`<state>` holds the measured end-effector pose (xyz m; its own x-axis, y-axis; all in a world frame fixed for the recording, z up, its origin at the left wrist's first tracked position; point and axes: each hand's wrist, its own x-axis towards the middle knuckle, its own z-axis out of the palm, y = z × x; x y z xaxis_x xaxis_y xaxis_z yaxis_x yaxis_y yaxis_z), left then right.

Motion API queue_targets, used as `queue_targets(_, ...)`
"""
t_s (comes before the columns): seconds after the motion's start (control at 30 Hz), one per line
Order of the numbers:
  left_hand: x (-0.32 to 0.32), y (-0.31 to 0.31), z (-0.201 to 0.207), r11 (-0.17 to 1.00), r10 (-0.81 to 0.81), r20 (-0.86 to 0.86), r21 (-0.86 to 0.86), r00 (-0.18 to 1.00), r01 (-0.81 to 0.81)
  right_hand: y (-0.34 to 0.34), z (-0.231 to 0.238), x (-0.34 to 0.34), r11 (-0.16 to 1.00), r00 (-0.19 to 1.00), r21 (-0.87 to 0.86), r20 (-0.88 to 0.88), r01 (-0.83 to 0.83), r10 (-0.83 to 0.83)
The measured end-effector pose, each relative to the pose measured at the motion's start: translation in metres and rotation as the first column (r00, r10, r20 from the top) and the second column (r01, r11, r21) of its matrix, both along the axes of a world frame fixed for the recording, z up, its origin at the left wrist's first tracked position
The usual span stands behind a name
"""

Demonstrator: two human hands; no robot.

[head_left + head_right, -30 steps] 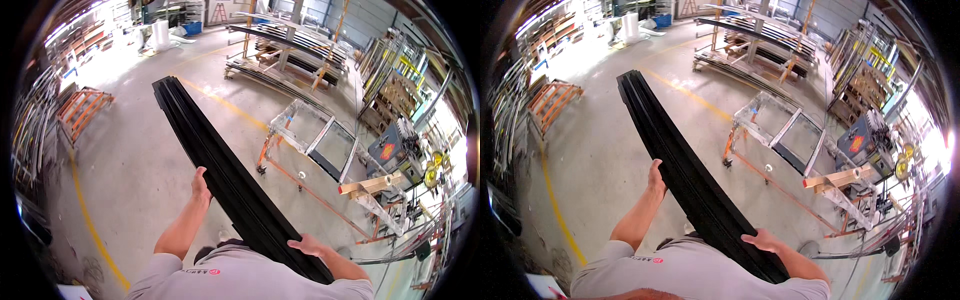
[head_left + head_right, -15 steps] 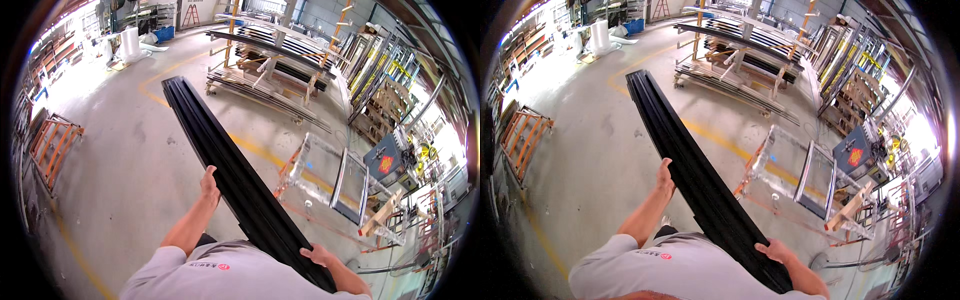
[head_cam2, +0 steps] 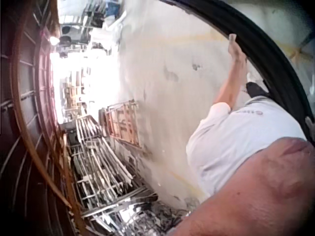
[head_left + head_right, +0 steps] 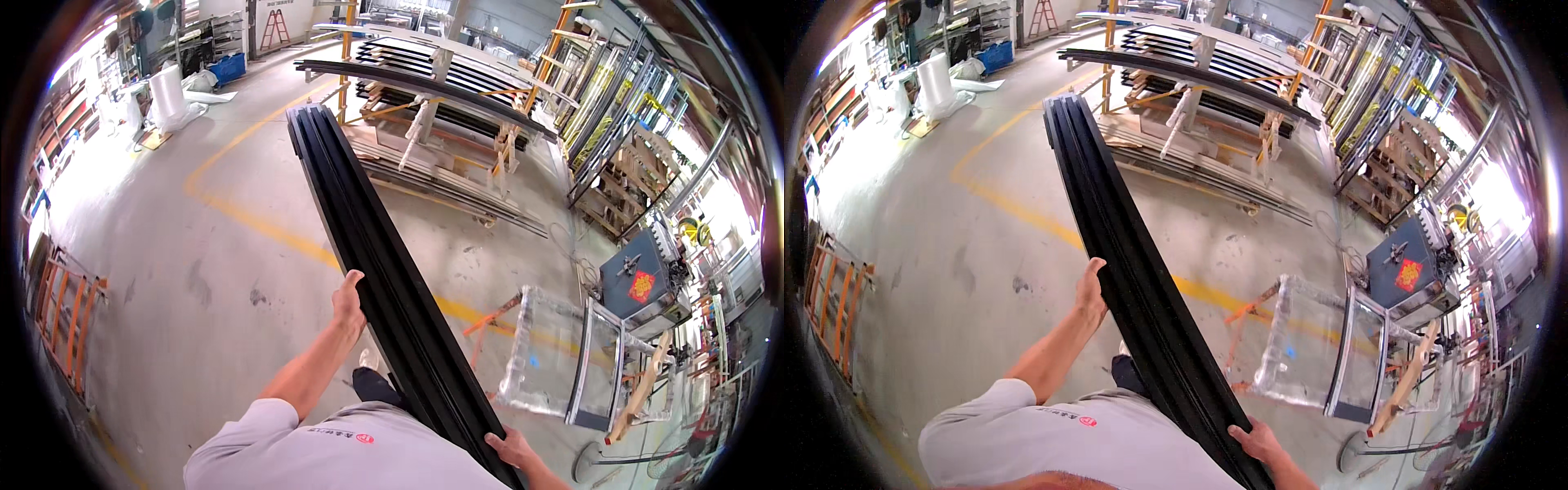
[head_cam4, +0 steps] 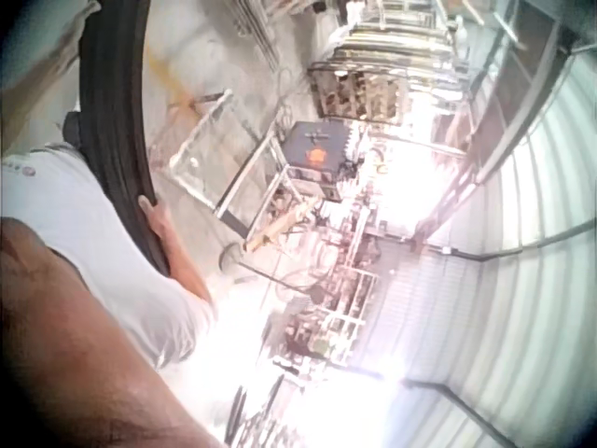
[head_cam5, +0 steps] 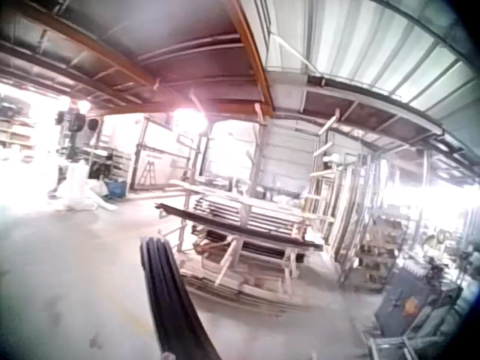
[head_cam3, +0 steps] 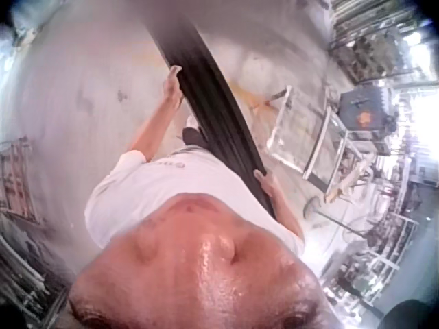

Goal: The person uses an angle grinder to smooth the edges of a metal frame, then marks the frame with a pen and applies a tool to a corner before carrying the frame through a workshop and placing it on a storage rack.

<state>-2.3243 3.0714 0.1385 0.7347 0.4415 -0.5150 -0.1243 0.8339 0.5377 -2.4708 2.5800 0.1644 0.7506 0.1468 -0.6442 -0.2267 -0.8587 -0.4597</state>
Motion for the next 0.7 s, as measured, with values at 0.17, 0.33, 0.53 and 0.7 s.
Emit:
queue_targets(0.17, 0.173, 0.072, 0.030, 0.994, -0.101, 0.064, 0.041, 0.993, 0.099, 0.084, 0.027, 0.165, 0.999, 0.997, -0.016, -0.065, 0.052, -0.053)
queue_targets(0.33, 0.327, 0.140, 0.105, 0.966, -0.259, 0.236, 0.066, 0.937, 0.251, 0.156, 0.125, 0.299, 0.996, 0.996, -0.009, 0.020, 0.086, -0.086)
queue_targets(0.53, 0.498, 0.242, 0.179, 0.994, -0.111, 0.330, 0.028, 0.937, 0.108, 0.265, 0.214, 0.458, 1.000, 0.980, -0.008, 0.197, 0.025, -0.023)
queue_targets(0.7, 0.616, 0.337, 0.214, 0.991, -0.114, 0.380, -0.021, 0.918, 0.131, 0.355, 0.234, 0.589, 0.995, 0.938, -0.028, 0.332, -0.099, 0.102)
